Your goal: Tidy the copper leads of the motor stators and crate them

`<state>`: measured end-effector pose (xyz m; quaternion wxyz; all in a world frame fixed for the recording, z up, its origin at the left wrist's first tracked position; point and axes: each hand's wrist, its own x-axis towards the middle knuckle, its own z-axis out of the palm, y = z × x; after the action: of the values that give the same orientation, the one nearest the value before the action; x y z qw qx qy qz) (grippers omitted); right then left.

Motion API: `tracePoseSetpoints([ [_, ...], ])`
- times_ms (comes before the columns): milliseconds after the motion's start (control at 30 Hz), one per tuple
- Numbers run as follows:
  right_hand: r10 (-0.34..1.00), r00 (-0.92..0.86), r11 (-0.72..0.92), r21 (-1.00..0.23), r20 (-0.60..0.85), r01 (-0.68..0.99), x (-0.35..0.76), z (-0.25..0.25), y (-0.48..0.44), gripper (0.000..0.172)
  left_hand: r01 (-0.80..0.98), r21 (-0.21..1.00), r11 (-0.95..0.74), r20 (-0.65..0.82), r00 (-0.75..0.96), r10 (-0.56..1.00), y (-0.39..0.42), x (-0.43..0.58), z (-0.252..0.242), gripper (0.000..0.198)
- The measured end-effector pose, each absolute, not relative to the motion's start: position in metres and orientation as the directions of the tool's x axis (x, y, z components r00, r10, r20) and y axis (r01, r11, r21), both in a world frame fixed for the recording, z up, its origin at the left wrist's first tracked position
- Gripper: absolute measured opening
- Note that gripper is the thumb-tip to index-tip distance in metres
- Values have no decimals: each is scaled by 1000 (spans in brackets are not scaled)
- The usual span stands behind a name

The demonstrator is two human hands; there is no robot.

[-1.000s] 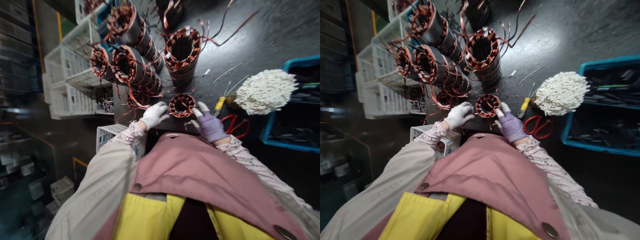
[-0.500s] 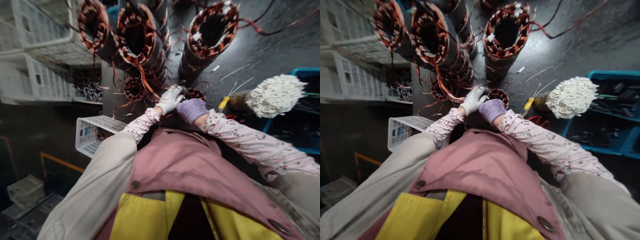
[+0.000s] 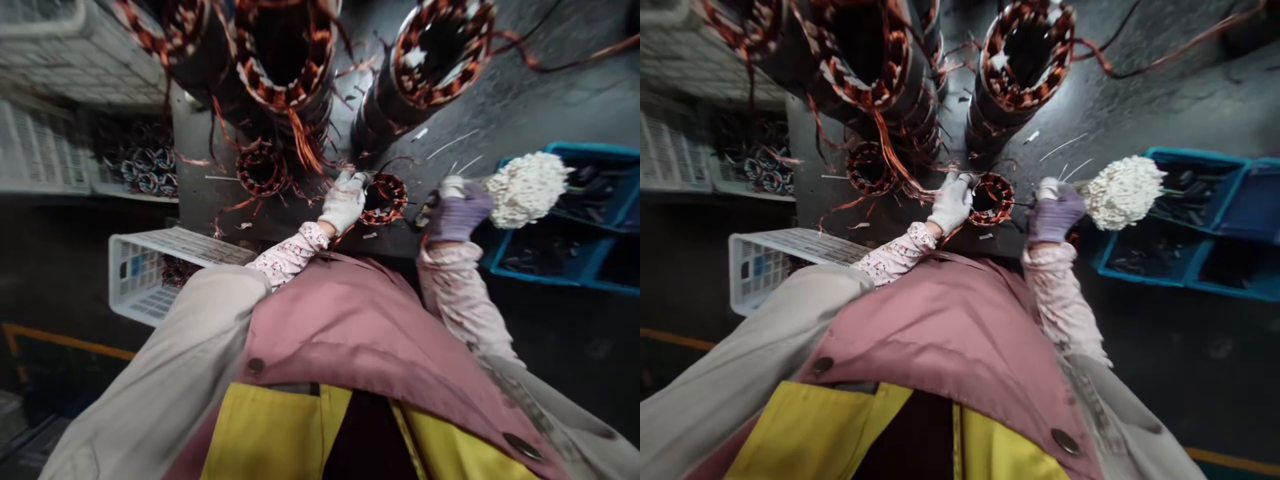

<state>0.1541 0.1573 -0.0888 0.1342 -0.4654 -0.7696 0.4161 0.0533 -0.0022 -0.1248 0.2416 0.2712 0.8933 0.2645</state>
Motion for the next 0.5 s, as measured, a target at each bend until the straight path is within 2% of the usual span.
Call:
tracePoseSetpoints([
  [100, 872, -463, 96, -871, -160, 482, 192, -80, 170, 21, 468, 591, 658, -215, -694, 687, -16, 55, -109, 39],
  [167, 888, -381, -84, -907, -257, 414, 216, -82, 162, 35, 631, 558, 539, -141, -568, 811, -20, 61, -97, 37],
  [233, 875, -271, -308, -892, -402, 331, 227, -97, 148, 41, 793, 454, 406, -131, -391, 911, -15, 72, -90, 42],
  [300, 836, -234, -440, -862, -496, 252, 221, -117, 136, 38, 883, 320, 343, -210, -287, 935, -1, 82, -91, 40],
  [333, 832, -248, -448, -865, -496, 228, 211, -128, 133, 39, 903, 266, 337, -257, -271, 928, 7, 86, -95, 38],
  [400, 849, -334, -347, -909, -410, 233, 182, -144, 134, 43, 919, 209, 334, -321, -258, 911, 20, 90, -105, 39],
  [500, 797, -557, -23, -933, -234, 360, 126, -158, 144, 47, 920, 233, 315, -358, -220, 907, 26, 86, -116, 40],
])
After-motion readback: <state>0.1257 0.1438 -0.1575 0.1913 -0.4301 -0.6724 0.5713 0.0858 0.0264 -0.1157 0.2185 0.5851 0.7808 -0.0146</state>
